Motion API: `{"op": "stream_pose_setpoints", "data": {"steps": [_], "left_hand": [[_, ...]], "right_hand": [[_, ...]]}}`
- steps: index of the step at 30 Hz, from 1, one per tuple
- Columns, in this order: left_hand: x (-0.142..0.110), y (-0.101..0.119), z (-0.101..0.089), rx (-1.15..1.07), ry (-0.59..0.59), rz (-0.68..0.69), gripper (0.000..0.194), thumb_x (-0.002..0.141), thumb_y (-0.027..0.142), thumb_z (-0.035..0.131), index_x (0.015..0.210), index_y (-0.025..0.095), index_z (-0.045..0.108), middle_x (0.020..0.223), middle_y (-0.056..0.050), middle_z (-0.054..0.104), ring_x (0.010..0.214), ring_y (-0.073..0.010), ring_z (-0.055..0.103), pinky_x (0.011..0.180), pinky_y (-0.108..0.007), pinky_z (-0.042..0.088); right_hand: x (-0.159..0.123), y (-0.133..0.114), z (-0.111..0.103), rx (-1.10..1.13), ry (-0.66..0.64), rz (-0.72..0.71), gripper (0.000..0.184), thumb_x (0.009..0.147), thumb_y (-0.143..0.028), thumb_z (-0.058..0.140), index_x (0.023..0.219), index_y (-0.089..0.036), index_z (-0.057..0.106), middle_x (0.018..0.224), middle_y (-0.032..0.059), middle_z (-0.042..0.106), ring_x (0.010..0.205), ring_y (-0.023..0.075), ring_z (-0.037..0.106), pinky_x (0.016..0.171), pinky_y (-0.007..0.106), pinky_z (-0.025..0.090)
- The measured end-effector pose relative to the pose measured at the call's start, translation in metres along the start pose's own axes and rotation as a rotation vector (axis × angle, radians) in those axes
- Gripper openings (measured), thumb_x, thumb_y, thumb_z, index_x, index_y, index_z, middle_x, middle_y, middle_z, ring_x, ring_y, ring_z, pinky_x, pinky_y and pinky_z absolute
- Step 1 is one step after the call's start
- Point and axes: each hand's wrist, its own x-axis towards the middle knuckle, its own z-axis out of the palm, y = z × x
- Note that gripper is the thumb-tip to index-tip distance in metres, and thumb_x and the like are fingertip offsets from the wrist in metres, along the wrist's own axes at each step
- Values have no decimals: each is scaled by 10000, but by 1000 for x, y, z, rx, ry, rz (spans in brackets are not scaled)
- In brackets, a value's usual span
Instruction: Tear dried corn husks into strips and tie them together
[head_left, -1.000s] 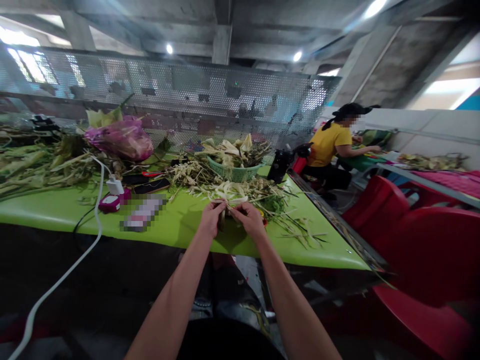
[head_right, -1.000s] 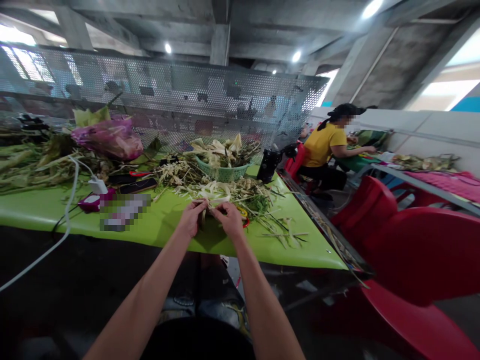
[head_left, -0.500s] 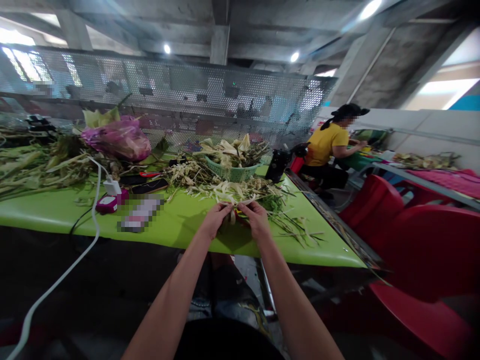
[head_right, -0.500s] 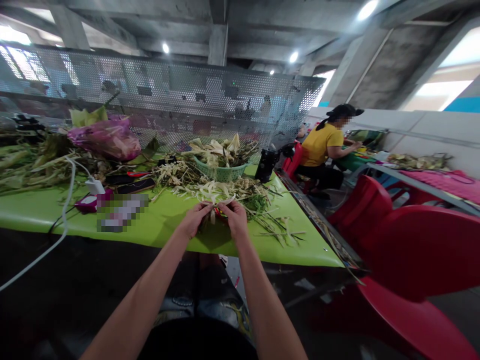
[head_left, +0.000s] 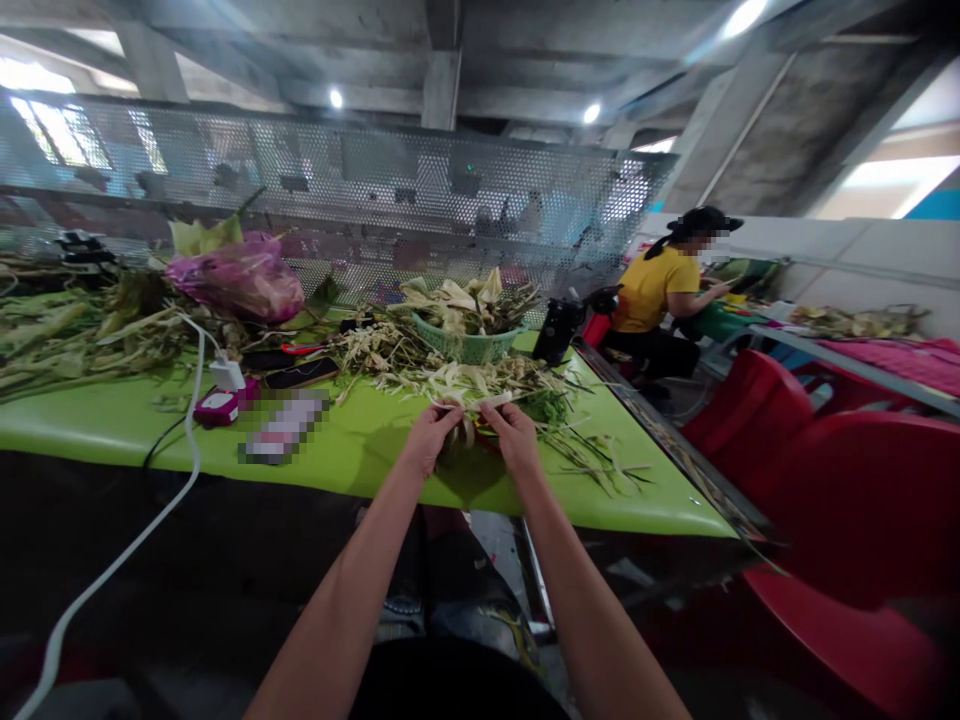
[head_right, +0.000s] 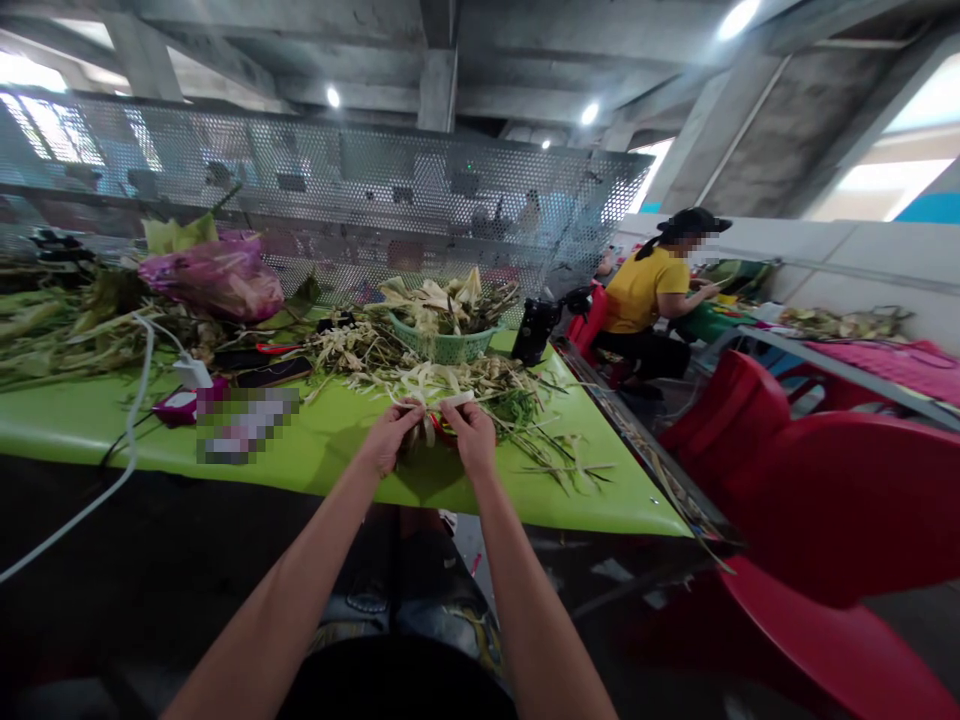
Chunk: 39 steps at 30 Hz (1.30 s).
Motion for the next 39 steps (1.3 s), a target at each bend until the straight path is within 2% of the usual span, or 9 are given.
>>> {"op": "stream_pose_setpoints", "data": {"steps": [3,7,14,17,20,25,29,35,39], "left_hand": [[1,0,0,-35,30,15,364,570,361,793,806,176,584,637,43,614,575,-83,569,614,-204,451],[0,3,2,-70,53,20,367,558,344,800,813,174,598,673,32,628,597,-90,571,607,-209,448],[-2,5,1,-91,23,38,320,612,361,764,840,156,671,755,-13,664,684,-112,599,665,-221,467],[1,3,0,32,17,94,275,624,329,753,832,165,676,763,-18,668,695,-119,601,691,-233,466],[7,-1,-1,182,46,167,177,638,259,730,782,170,679,736,-21,663,706,-140,596,713,-253,462],[7,-6,1,288,60,240,201,562,40,684,692,193,672,754,-32,663,802,-202,580,789,-294,442],[3,-8,1,436,-6,367,170,605,24,625,599,192,651,720,-38,638,764,-187,547,788,-274,413],[11,-8,-8,339,92,216,74,658,191,691,728,175,675,686,-5,634,654,-135,526,671,-237,414],[11,-5,-9,251,72,156,192,706,298,670,849,170,675,741,-20,670,677,-133,589,678,-242,456]], "right_hand": [[-4,-3,1,-45,-104,12,331,737,-492,641,642,-176,625,554,-25,556,509,115,462,499,235,376],[-7,-6,5,-85,-192,-4,282,660,-444,721,678,-180,626,586,-24,565,530,115,465,486,225,365],[-7,-4,5,-94,-142,-47,222,687,-385,697,711,-191,592,605,-28,541,560,123,477,518,237,391],[-9,-10,4,-106,-69,-87,195,715,-370,678,779,-198,613,675,-12,572,614,139,515,574,259,430],[-12,-19,5,-213,27,-241,173,743,-346,662,851,-211,665,813,23,591,733,165,558,658,290,468],[-18,-25,12,-311,-101,-386,262,790,-293,630,1048,-269,670,951,47,588,874,194,581,773,329,489],[-22,-24,14,-319,-118,-397,108,789,-282,632,877,-244,682,881,41,600,843,194,578,779,329,481],[-23,-22,12,-207,-23,-291,95,785,-302,630,819,-214,620,791,24,621,729,175,573,699,303,469],[-19,-14,11,-170,-12,-235,105,770,-301,638,799,-203,615,744,9,611,678,159,556,660,287,453]]}}
